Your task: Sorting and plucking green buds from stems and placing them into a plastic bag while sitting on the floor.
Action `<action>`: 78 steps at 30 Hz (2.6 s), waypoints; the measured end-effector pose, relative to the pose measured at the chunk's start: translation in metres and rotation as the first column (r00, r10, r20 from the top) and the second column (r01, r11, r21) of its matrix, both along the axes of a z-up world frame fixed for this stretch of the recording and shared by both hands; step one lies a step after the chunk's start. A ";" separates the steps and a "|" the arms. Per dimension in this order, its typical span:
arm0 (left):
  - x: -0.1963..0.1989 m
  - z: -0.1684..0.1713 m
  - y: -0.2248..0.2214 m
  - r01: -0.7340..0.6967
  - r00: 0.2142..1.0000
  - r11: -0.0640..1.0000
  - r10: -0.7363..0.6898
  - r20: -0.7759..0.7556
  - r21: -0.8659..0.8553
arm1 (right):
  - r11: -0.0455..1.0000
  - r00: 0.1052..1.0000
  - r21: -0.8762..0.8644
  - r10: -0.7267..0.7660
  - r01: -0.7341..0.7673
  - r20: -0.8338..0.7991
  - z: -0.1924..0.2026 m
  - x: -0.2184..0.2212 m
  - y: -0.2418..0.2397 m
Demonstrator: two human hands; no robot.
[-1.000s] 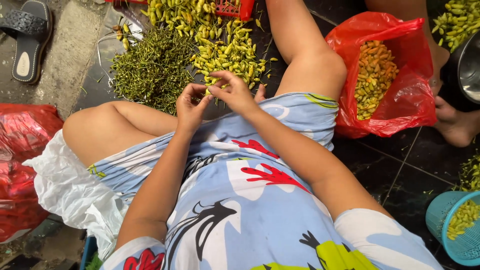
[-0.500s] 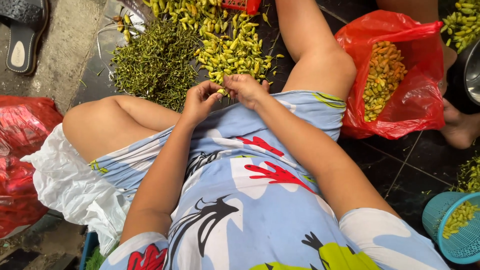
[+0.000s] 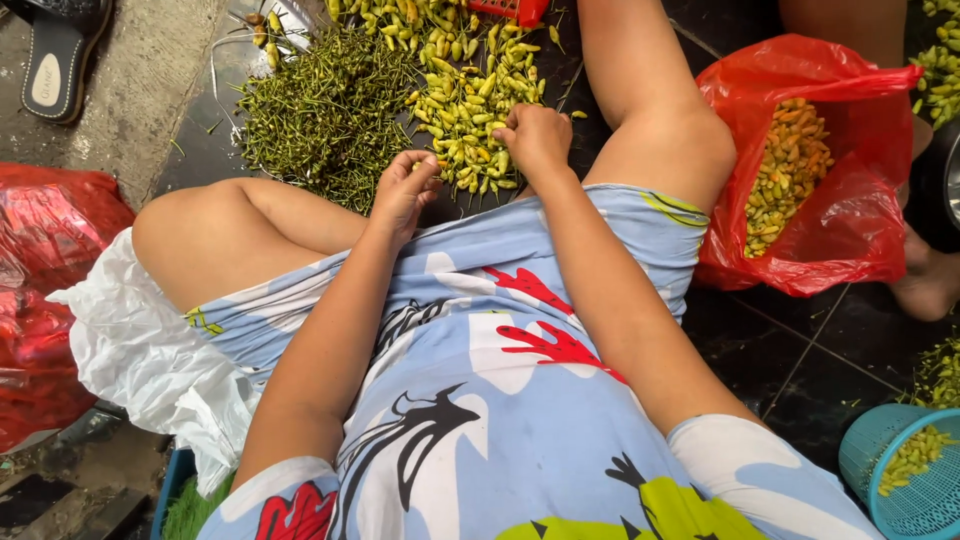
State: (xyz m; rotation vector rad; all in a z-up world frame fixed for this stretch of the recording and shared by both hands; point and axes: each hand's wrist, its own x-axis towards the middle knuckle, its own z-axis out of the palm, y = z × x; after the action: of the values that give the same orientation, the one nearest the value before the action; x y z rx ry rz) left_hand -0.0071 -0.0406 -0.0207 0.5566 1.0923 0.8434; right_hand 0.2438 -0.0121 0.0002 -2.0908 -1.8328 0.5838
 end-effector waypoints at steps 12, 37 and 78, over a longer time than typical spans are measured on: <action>-0.002 -0.049 0.005 0.045 0.993 0.999 -0.043 0.113 -0.018 | 0.879 0.737 0.192 0.471 -0.436 -0.485 0.054 -0.064 -0.035; 0.009 0.011 -0.001 -0.001 1.000 0.999 0.002 -0.026 0.047 | 0.999 0.883 0.009 0.036 -0.037 -0.468 0.009 -0.056 -0.030; 0.010 -0.034 0.006 -0.085 0.994 0.991 0.077 0.077 0.101 | 0.972 0.587 0.193 0.078 0.136 -0.806 0.000 -0.092 -0.022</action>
State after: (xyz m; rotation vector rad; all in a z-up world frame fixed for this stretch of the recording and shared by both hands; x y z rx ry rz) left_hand 0.0034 -0.0342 -0.0546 0.5672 1.0133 0.9889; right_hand 0.1521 -0.0343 0.0000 -1.3068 -1.2208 1.0401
